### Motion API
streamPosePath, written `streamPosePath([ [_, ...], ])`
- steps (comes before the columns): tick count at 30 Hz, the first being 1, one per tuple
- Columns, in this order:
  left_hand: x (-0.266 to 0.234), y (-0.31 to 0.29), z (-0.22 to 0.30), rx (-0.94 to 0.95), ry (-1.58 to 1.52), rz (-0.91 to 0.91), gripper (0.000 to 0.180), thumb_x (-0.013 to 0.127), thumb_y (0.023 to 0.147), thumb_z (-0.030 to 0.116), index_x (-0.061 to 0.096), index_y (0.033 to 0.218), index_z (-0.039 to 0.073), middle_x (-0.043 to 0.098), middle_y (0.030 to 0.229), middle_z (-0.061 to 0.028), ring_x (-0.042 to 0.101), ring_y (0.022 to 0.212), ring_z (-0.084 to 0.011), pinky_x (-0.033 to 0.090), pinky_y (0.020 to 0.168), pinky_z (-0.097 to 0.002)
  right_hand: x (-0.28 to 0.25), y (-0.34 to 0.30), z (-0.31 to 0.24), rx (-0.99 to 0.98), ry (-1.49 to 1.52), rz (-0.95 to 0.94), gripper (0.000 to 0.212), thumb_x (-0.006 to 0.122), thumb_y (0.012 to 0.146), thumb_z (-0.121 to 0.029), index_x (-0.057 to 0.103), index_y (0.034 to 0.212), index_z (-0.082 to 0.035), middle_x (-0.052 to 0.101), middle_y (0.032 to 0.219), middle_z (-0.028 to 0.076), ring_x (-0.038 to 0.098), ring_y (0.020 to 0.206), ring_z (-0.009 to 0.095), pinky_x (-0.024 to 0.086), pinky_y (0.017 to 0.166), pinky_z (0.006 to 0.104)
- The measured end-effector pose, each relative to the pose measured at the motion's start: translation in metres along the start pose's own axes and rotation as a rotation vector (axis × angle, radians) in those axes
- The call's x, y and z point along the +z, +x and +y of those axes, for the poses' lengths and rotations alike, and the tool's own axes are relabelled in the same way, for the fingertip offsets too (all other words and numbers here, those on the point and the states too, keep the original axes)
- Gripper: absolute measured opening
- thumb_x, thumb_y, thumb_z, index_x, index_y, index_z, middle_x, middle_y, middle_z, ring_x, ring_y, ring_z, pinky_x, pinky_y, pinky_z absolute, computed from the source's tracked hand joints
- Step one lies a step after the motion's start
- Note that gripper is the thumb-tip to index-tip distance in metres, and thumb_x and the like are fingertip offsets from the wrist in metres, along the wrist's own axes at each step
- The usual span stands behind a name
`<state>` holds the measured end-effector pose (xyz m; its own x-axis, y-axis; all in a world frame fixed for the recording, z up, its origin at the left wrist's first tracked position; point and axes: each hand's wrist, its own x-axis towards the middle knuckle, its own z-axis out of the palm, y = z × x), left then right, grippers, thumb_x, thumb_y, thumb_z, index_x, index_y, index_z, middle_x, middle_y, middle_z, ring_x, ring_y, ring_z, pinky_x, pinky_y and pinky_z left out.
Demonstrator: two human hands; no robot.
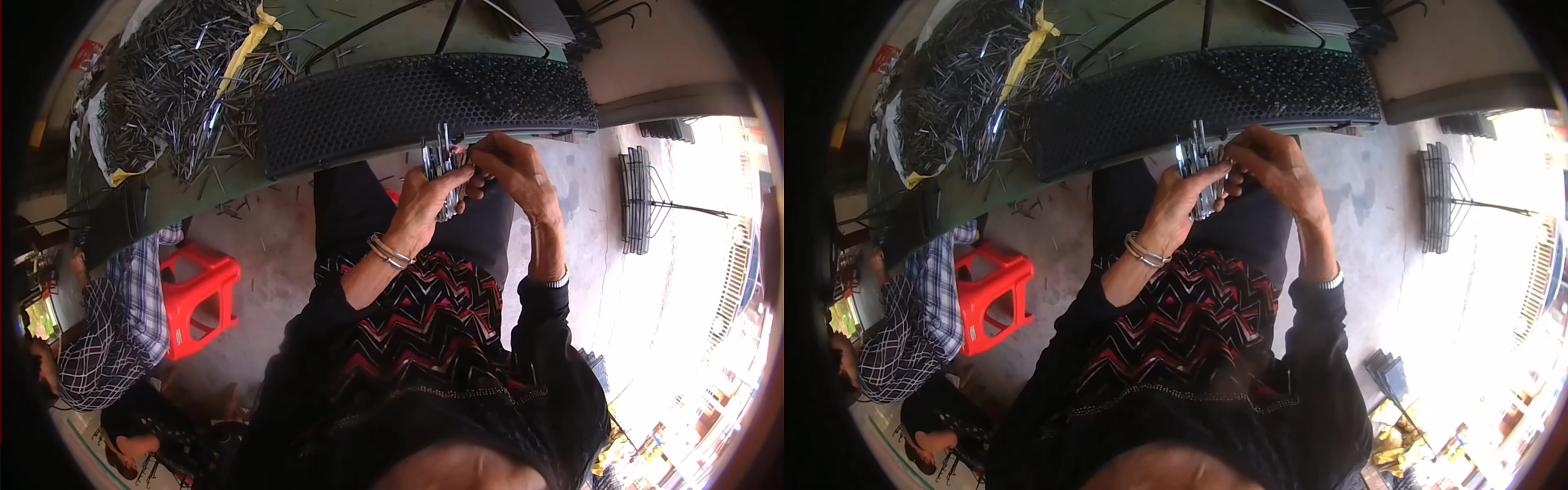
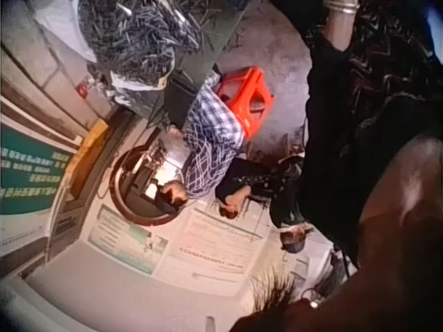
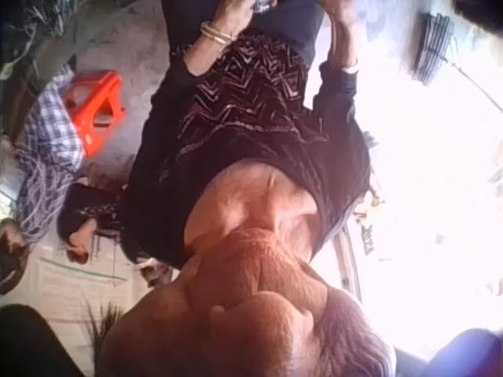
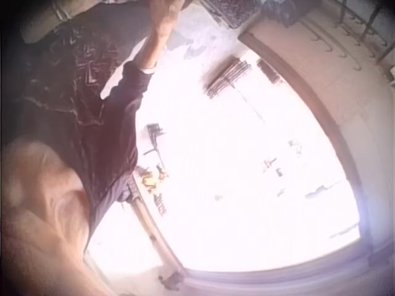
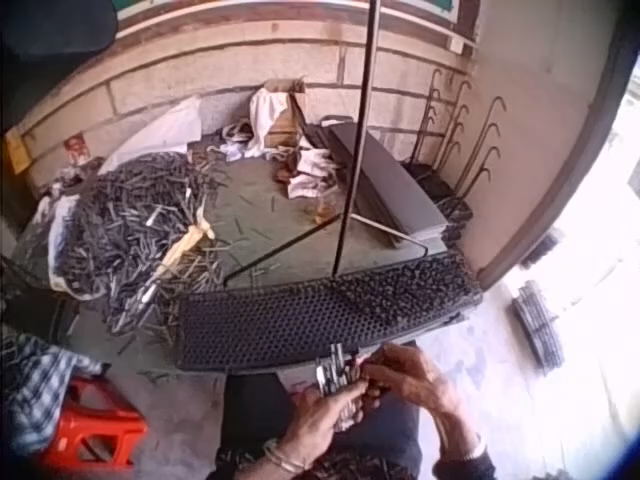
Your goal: The person is inserting small metal pins into a perforated board for assembly.
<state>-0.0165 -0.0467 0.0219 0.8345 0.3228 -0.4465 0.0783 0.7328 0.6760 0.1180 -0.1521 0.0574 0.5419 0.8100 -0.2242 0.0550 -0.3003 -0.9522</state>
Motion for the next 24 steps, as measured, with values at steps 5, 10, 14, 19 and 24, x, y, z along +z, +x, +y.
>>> streamPosePath([
  [5,-0.003,0.002,-0.005,0.016,0.013,0.030,0.033,0.068,0.089,0.016,0.060,0.118,0.003,0.072,0.087,-0.0115,0.070,0.071,-0.0184,0.046,0.051,-0.0237,0.003,0.002,0.002,0.050,0.066,-0.024,0.014,0.063,0.089,-0.009,0.062,0.093,0.004,0.061,0.076,0.005,0.057,0.069,0.010,0.047,0.061,0.0245],
  [10,-0.001,0.002,-0.002,0.027,0.061,0.044,0.025,0.068,0.089,0.016,0.064,0.108,0.000,0.072,0.087,-0.0111,0.070,0.071,-0.0172,0.048,0.052,-0.0230,0.001,0.003,-0.001,0.068,0.013,-0.029,0.015,0.064,0.089,-0.009,0.062,0.094,0.005,0.062,0.076,0.007,0.059,0.070,0.010,0.048,0.061,0.0244],
  [14,-0.003,0.002,0.001,0.056,0.079,0.028,0.020,0.068,0.089,0.015,0.068,0.097,-0.002,0.072,0.086,-0.0116,0.070,0.071,-0.0160,0.048,0.052,-0.0221,0.002,0.003,-0.007,0.093,0.027,-0.028,0.016,0.064,0.089,-0.010,0.062,0.093,0.005,0.064,0.076,0.008,0.060,0.070,0.011,0.049,0.062,0.0246],
  [19,-0.006,0.004,-0.002,0.037,0.074,0.016,0.025,0.068,0.088,0.014,0.064,0.108,0.000,0.072,0.085,-0.0099,0.070,0.070,-0.0151,0.045,0.050,-0.0214,0.003,0.004,-0.001,0.070,0.009,-0.014,0.016,0.063,0.089,-0.010,0.063,0.094,0.005,0.064,0.076,0.008,0.061,0.070,0.011,0.049,0.062,0.0250],
  [24,-0.007,0.002,0.001,0.010,0.092,0.023,0.040,0.069,0.086,0.013,0.059,0.123,0.002,0.072,0.085,-0.0093,0.070,0.068,-0.0145,0.044,0.048,-0.0207,0.000,0.004,0.005,0.064,0.035,-0.039,0.015,0.063,0.089,-0.009,0.063,0.094,0.005,0.064,0.077,0.007,0.061,0.070,0.011,0.049,0.062,0.0255],
])
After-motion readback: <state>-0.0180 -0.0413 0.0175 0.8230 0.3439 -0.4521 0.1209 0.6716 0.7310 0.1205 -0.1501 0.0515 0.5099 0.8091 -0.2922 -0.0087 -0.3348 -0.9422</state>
